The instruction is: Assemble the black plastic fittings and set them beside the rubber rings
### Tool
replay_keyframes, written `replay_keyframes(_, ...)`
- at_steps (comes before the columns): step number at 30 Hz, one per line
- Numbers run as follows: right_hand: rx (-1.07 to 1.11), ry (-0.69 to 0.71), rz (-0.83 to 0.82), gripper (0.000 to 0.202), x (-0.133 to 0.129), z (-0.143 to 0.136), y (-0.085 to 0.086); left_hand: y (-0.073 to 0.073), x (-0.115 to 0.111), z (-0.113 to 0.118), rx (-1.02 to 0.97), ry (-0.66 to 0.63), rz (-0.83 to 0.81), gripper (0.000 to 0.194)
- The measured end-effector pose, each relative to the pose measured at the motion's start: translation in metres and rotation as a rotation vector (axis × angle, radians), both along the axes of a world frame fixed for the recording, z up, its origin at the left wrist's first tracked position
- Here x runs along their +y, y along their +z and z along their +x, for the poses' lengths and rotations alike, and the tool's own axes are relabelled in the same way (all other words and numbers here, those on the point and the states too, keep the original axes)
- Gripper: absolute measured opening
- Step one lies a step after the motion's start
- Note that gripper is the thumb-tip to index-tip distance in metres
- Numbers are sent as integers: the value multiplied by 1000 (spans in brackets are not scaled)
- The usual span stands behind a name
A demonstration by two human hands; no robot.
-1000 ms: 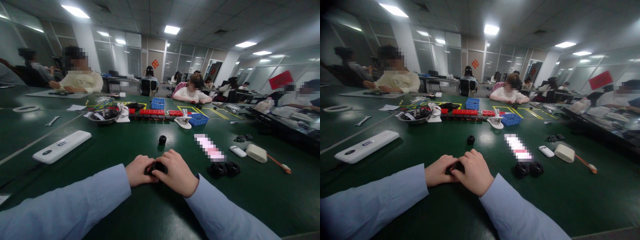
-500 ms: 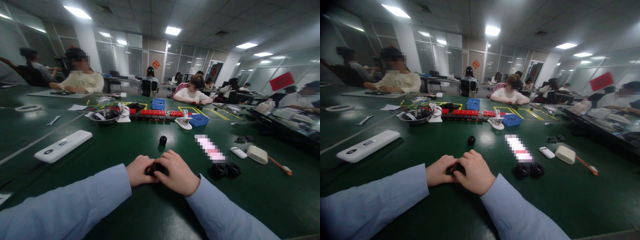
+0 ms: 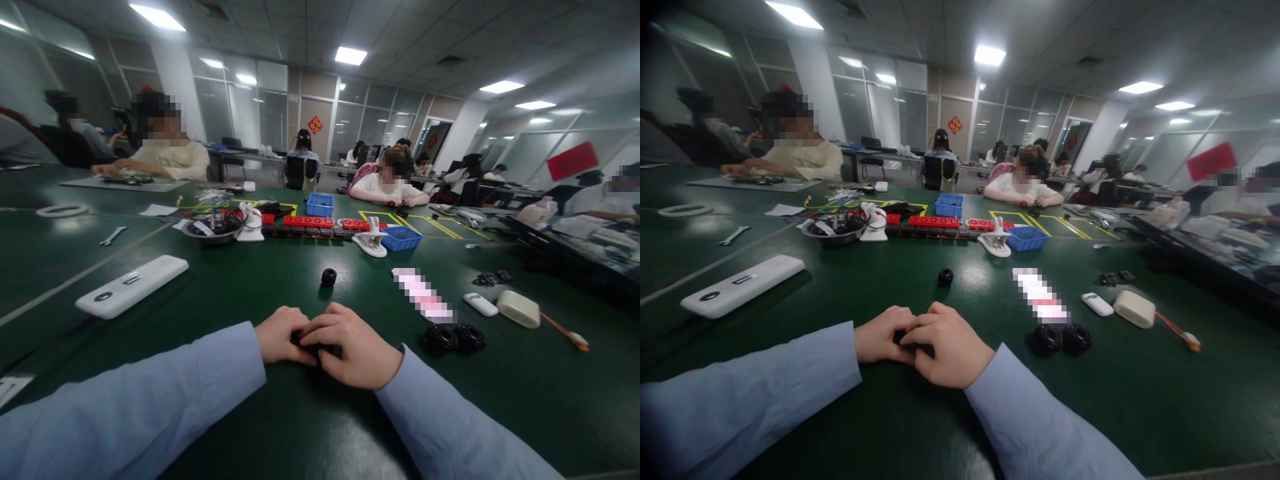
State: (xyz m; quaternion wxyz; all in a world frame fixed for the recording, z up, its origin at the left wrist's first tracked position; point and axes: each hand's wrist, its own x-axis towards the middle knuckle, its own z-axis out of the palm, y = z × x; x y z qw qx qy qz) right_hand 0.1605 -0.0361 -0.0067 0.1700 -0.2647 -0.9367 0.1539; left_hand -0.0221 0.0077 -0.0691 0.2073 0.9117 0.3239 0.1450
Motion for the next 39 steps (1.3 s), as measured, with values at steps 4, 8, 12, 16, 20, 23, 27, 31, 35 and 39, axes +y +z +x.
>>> replay_keyframes(4, 42, 31, -1, 23, 1, -1, -2, 0, -1, 0, 17, 26, 14, 36)
replay_keyframes(8, 108, 75, -29, 22, 2, 0, -4, 2, -2, 1, -10, 6, 9, 34)
replay_keyframes(12, 139, 105, -64, 17, 1, 1, -5, 4, -3, 1, -16, 2, 4, 32)
replay_keyframes(16, 123, 68, -49, 19, 0, 1, -7, 2, -2, 0, -14, 2, -1, 32)
replay_keyframes(20, 155, 84, -44, 26, 0, 1, -6, -1, 0, -1, -25, -7, 4, 34)
replay_keyframes(23, 185, -47, 24, 24, 0, 1, -3, -1, 0, -2, -25, -21, -5, 35)
replay_keyframes(27, 111, -330, 84, 12, -1, 2, -1, 2, -3, -1, -14, 9, -31, 36)
replay_keyframes(31, 22, -450, 96, 34, -1, 2, -3, 2, -4, 1, -9, 71, -34, 38)
replay_keyframes(35, -46, -475, 118, 38, -2, 1, -4, 1, -5, 3, -11, 136, -12, 42)
replay_keyframes(39, -95, -458, 127, 25, -2, -1, -7, 3, -7, 6, 10, 213, -2, 40)
